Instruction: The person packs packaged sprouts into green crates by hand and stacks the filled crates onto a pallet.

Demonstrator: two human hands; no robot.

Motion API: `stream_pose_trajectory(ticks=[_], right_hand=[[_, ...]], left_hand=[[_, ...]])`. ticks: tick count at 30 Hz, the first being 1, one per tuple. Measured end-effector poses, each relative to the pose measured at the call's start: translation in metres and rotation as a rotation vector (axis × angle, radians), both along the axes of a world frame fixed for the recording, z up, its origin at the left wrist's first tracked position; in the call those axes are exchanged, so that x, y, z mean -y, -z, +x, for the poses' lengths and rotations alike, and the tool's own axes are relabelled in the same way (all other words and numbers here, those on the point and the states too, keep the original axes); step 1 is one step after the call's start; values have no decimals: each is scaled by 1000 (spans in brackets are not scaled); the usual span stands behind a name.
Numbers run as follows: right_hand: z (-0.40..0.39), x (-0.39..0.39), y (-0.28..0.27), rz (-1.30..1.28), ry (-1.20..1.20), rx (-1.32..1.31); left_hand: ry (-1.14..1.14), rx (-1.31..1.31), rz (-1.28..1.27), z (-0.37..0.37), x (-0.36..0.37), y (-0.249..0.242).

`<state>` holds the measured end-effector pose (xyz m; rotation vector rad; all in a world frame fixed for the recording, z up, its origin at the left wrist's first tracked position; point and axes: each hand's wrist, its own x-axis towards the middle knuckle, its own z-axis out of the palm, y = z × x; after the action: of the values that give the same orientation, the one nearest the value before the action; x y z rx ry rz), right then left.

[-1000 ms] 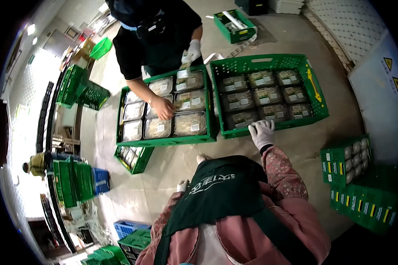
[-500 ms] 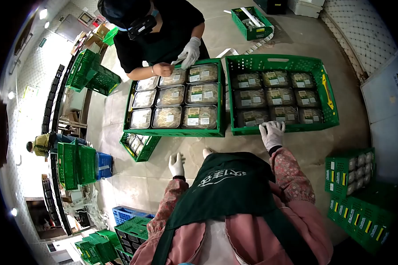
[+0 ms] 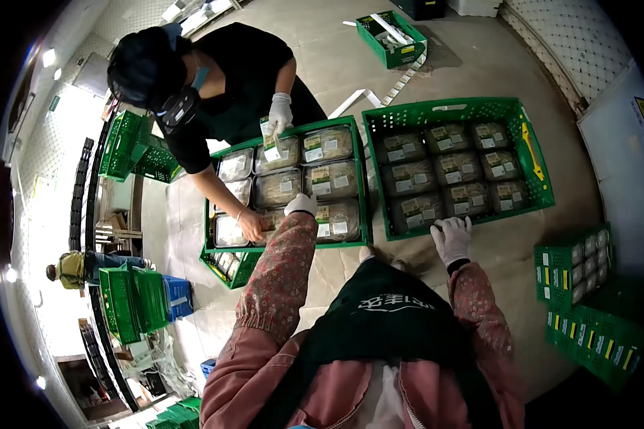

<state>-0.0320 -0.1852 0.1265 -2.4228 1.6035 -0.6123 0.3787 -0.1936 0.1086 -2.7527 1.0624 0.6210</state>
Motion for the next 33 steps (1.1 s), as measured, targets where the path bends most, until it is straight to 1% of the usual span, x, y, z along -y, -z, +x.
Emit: stream_pose_trajectory(ticks=[2,4,6,8,9,10,11,12,14,16,18,20,22,23,24,26,27,30,32,33], right_hand=[[-5,3,6,6,13,7],[-4,6,0,104,-9,11],[3,13,-4,140,25,0],[23,31,-19,93,74,267],[37,43,-30,76,58,304],[52,56,-36,14,-9,391],[68,69,-41,-2,-28,426],[85,78,-45,-16,-50,464],[122,88,-64,109,-69,602],[154,94,-70,229,-110,684],[180,96,-51,513,-112,922],[203,101,-26,689,-153,1198],[219,104,-30,759,-142,1234],[222,107,-30,793,-133,1263],[227,108,-32,830,-120,1294],[232,109,-36,773,-77,1303],[232,110,-38,805,-16,1310],[234,111,-35,842,165,1288],[241,104,-34,986,271,1266],[251,101,-11,1032,237,1247]], left_hand=[[44,36,-8,4,1,13],[57,21,-15,6,-3,-7],[92,-20,-184,17,-9,2],[89,-66,-152,21,-8,3],[86,-53,-235,20,-11,6],[81,-40,-321,20,-13,7],[111,-31,-281,18,-13,1],[189,28,-265,15,-13,-6],[324,97,-281,18,-13,-2],[372,124,-297,18,-15,4],[325,134,-299,14,-16,4],[169,92,-393,15,-18,5],[-20,-88,-594,13,-20,11],[-89,-192,-589,12,-22,9],[-111,-234,-664,12,-22,7],[-62,-285,-733,12,-28,2],[1,-215,-770,13,-30,1],[23,-290,-848,12,-40,-76],[68,-188,-897,22,-50,-106],[57,-186,-979,31,-56,-116]])
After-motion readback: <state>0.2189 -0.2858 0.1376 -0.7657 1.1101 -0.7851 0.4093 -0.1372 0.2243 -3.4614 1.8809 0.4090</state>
